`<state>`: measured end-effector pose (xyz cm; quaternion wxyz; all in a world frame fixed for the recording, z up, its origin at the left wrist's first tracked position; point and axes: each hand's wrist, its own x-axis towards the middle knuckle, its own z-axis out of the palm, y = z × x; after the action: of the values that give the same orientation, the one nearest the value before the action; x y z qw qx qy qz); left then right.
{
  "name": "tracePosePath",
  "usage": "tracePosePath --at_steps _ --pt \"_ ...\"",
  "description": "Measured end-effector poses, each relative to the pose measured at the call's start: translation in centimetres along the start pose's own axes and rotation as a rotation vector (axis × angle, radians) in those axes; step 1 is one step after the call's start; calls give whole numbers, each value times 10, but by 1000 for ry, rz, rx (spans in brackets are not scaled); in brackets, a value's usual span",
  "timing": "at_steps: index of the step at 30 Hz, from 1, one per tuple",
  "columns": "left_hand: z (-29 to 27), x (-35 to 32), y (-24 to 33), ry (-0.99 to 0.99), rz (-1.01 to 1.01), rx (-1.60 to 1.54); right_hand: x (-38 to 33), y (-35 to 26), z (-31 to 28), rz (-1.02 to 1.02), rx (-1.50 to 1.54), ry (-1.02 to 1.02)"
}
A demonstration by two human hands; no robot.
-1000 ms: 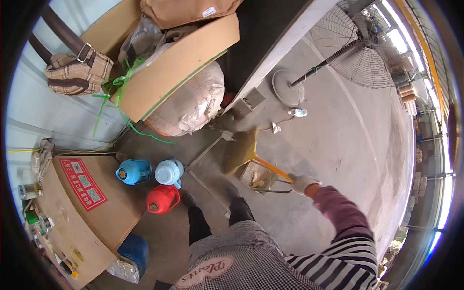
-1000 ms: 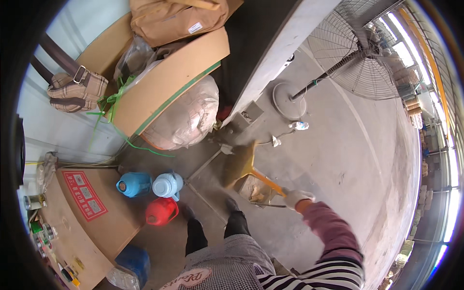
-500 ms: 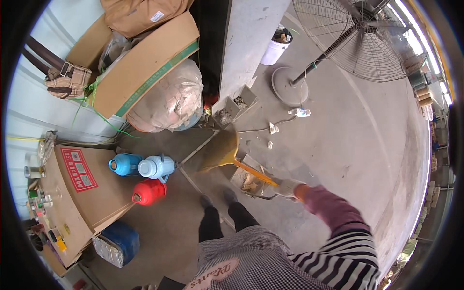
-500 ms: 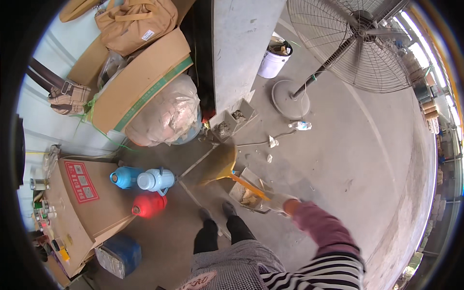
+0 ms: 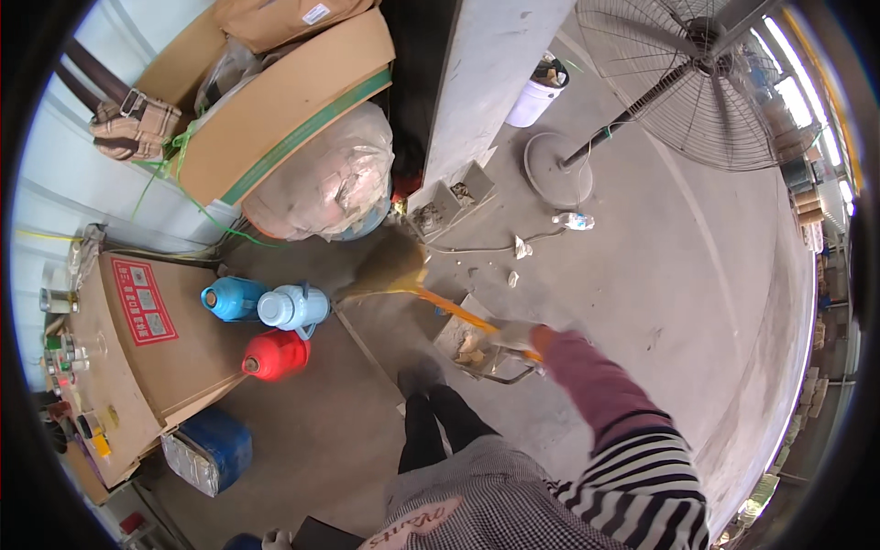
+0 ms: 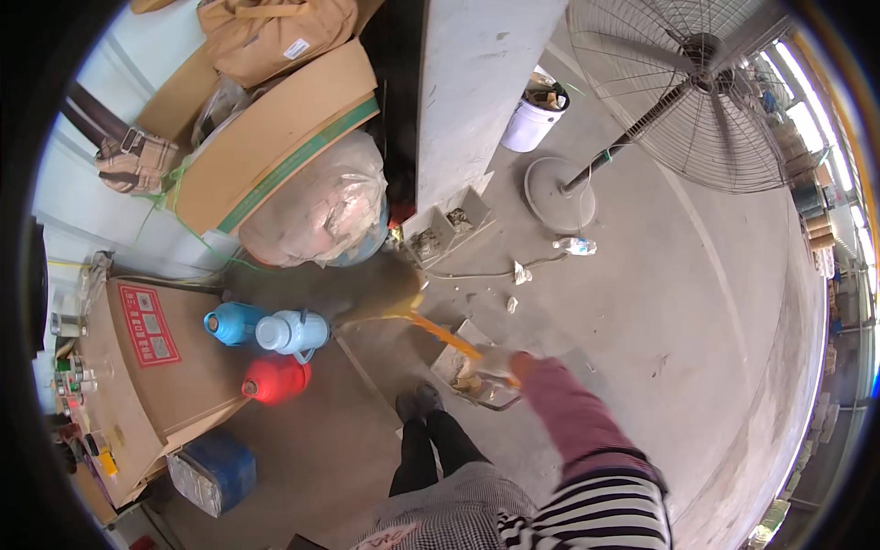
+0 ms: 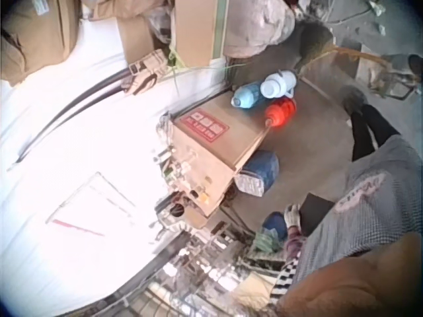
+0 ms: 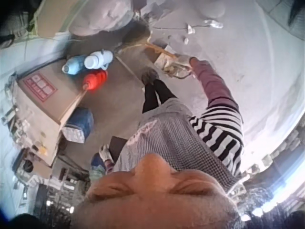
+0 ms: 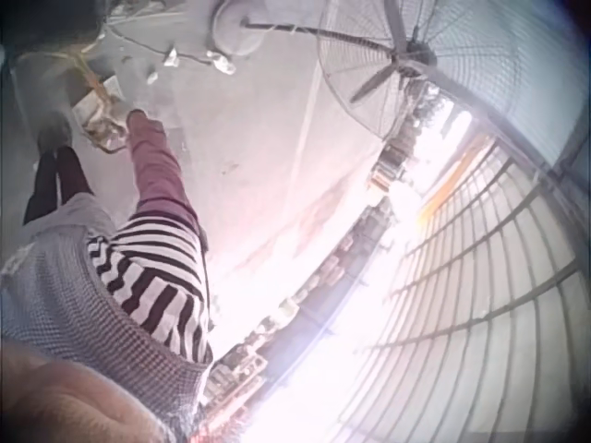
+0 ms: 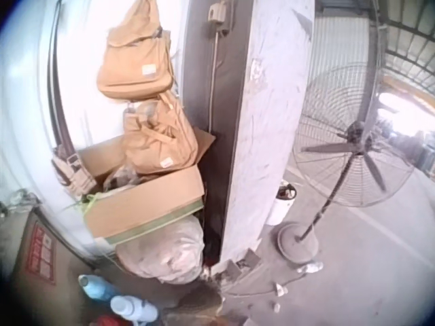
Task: Sweeping wood debris and trash into a dustpan and emptying it into a bin in a factory setting.
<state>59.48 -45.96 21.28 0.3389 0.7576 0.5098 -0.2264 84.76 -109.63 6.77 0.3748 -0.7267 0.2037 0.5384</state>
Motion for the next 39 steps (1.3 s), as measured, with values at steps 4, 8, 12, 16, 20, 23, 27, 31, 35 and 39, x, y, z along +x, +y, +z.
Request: tracePosePath --at_steps 4,8,12,16,20,23,27,31,35,39 --pt "0 0 1 -14 3 164 -123 37 -4 158 70 17" --pt "8 29 -16 -40 63 205 -166 2 18 192 87 33" --pt "22 36 38 -93 100 139 -79 -6 45 51 53 19" --pt "7 29 37 -51 74 -72 -22 57 40 53 151 83" --pt "5 20 32 -77 17 106 -82 121 13 106 542 119" --pt "25 88 -51 106 171 107 -148 156 -9 133 589 150" --pt "71 63 -13 39 269 -30 -231 170 -13 213 374 181" --pt "101 -7 11 95 291 -53 -179 169 -11 -34 -69 172" --pt "164 -92 52 75 419 158 1 228 -8 -112 -243 356" --pt "192 -179 21 285 412 208 7 248 -46 -43 -391 295"
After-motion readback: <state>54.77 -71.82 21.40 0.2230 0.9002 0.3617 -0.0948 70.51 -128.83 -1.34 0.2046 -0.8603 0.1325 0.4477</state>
